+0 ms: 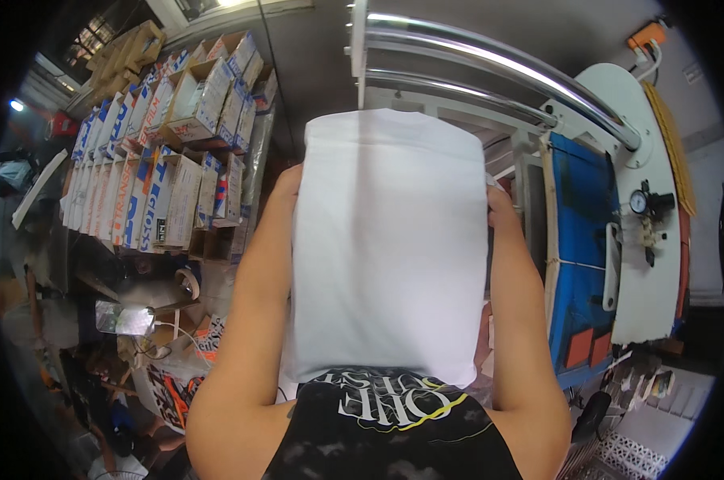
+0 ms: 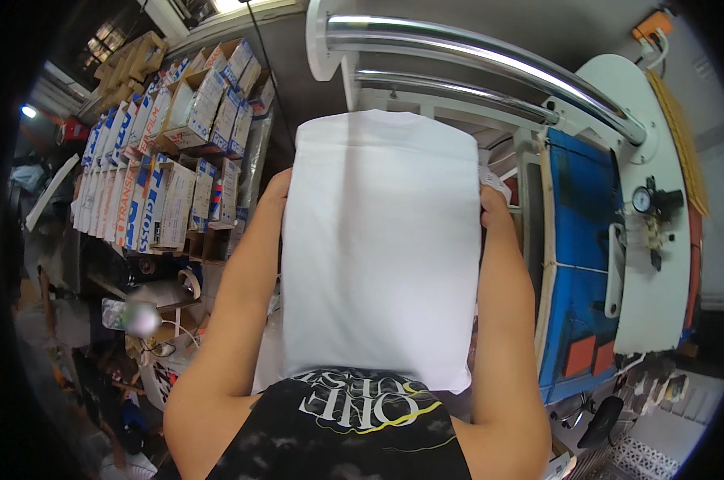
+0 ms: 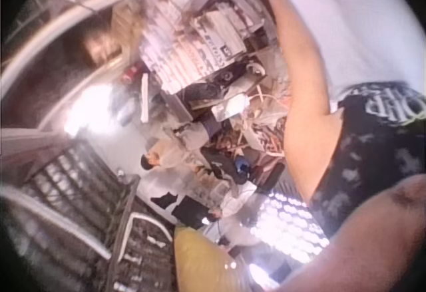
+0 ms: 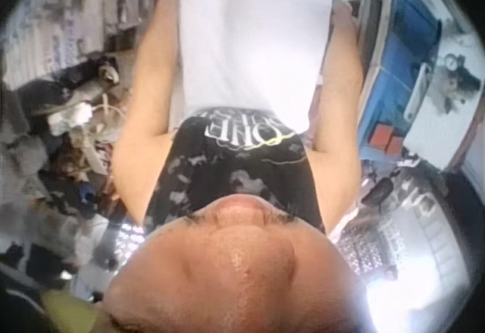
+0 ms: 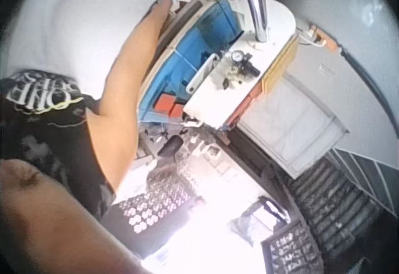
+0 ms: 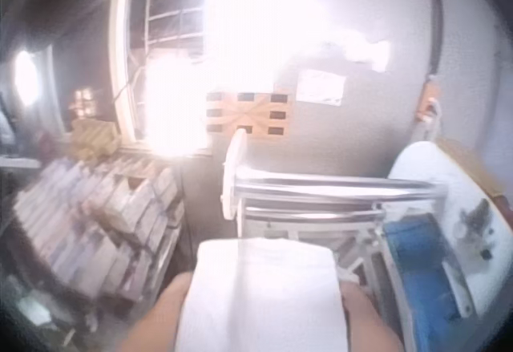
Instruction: The person places a white t-shirt on a heat press, aligns a printed transfer sheet, and presses it onto the shirt. After pressing, the person removes the transfer backing to reveal the printed design and stacks the finished shirt. The person repeats the process with another t-shirt.
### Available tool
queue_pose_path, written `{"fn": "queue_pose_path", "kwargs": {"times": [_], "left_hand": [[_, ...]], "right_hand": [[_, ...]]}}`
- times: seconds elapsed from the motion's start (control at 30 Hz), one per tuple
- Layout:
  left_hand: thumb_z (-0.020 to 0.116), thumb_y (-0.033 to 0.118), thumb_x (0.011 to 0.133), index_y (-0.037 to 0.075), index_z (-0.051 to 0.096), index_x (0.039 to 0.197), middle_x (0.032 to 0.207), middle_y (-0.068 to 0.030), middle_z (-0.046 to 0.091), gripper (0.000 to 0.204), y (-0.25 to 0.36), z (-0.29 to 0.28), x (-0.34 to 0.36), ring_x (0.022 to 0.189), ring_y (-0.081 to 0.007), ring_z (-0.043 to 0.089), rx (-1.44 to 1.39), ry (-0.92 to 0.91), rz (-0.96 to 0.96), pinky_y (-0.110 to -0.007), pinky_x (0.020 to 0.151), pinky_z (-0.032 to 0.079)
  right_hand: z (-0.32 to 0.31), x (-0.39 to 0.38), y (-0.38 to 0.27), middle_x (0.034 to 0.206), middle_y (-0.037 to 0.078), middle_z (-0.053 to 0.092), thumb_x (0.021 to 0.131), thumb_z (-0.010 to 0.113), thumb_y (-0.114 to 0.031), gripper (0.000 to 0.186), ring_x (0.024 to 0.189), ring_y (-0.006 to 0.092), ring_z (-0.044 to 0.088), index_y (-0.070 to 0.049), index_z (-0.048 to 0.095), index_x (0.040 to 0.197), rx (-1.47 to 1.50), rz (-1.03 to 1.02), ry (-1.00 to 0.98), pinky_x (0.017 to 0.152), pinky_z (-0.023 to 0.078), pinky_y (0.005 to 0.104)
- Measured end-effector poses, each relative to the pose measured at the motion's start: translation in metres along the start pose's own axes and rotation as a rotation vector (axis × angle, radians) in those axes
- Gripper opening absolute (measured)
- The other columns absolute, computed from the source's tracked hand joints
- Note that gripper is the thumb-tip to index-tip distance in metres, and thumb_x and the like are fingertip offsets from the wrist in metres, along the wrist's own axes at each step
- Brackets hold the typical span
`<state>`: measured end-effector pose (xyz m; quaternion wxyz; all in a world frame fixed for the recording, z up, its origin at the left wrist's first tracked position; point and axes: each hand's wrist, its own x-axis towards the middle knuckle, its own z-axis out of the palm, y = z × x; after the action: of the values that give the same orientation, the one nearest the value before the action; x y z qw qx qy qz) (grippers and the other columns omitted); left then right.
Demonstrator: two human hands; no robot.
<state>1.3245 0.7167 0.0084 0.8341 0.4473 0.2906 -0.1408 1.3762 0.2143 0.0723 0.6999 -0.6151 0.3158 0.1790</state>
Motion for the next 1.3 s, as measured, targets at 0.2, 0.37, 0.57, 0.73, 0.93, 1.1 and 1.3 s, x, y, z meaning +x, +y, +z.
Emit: {"fn": "queue_pose_path", "kwargs": {"times": [0.2,0.37,0.57,0.73,0.93,1.1,1.3], "left_hand": [[0.046,0.030,0.103,-0.002,0.068,0.118,0.113,-0.0164,0.071,0.041,-0.025,-0.011,-0.093,0.105,-0.0282,0.066,0.878,0.450,0.579,-0.037,0.094,0.049],[0.039,0.040,0.110,-0.005,0.060,0.130,0.127,-0.0147,0.065,0.054,-0.137,-0.059,-0.263,0.116,-0.0200,0.059,0.467,0.078,0.206,-0.035,0.103,0.044],[0.052,0.036,0.107,-0.002,0.066,0.115,0.099,-0.0042,0.071,0.041,-0.191,-0.101,-0.348,0.086,-0.0115,0.064,0.311,0.113,0.063,-0.029,0.079,0.052],[0.063,0.026,0.101,0.000,0.067,0.105,0.090,-0.0032,0.068,0.027,-0.179,-0.114,-0.362,0.079,-0.0114,0.062,0.227,0.172,0.049,-0.030,0.073,0.052],[0.064,0.017,0.098,0.001,0.066,0.112,0.101,-0.0051,0.071,0.022,-0.184,-0.151,-0.372,0.090,-0.0154,0.066,0.204,0.016,0.051,-0.030,0.084,0.054],[0.060,0.019,0.101,0.002,0.065,0.113,0.104,-0.0018,0.069,0.021,-0.191,-0.160,-0.367,0.094,-0.0142,0.064,0.198,0.015,0.130,-0.032,0.089,0.053],[0.050,0.020,0.106,0.000,0.059,0.123,0.122,-0.0091,0.067,0.027,-0.190,-0.137,-0.367,0.110,-0.0193,0.064,-0.014,-0.042,0.093,-0.037,0.100,0.051]], "right_hand": [[-0.020,-0.096,0.050,0.119,0.028,0.066,0.104,0.045,-0.045,0.054,0.112,0.0440,0.062,0.003,0.066,0.118,-0.798,-0.606,0.315,0.097,0.048,0.0453],[-0.090,-0.235,0.191,0.116,0.021,0.070,0.106,0.039,-0.053,0.069,0.111,0.0300,0.064,0.009,0.066,0.118,-0.395,-0.045,0.273,0.098,0.047,0.0366],[-0.153,-0.316,0.244,0.111,0.011,0.071,0.103,0.060,-0.024,0.031,0.106,0.0215,0.065,0.003,0.065,0.118,0.253,0.037,-0.051,0.096,0.051,0.0343],[-0.166,-0.317,0.250,0.113,0.009,0.071,0.102,0.060,-0.019,0.026,0.103,0.0204,0.067,-0.001,0.063,0.121,0.232,-0.049,-0.083,0.095,0.054,0.0377],[-0.181,-0.315,0.259,0.102,0.008,0.072,0.102,0.060,-0.016,0.018,0.090,0.0183,0.070,-0.001,0.064,0.112,0.275,-0.048,-0.031,0.083,0.058,0.0327],[-0.179,-0.315,0.266,0.108,0.008,0.070,0.102,0.059,-0.016,0.019,0.100,0.0175,0.066,-0.002,0.065,0.114,0.235,-0.095,-0.071,0.091,0.053,0.0330],[-0.174,-0.319,0.263,0.104,0.006,0.070,0.102,0.059,-0.017,0.022,0.091,0.0160,0.066,-0.001,0.065,0.115,0.276,-0.097,0.016,0.085,0.054,0.0320]]}}
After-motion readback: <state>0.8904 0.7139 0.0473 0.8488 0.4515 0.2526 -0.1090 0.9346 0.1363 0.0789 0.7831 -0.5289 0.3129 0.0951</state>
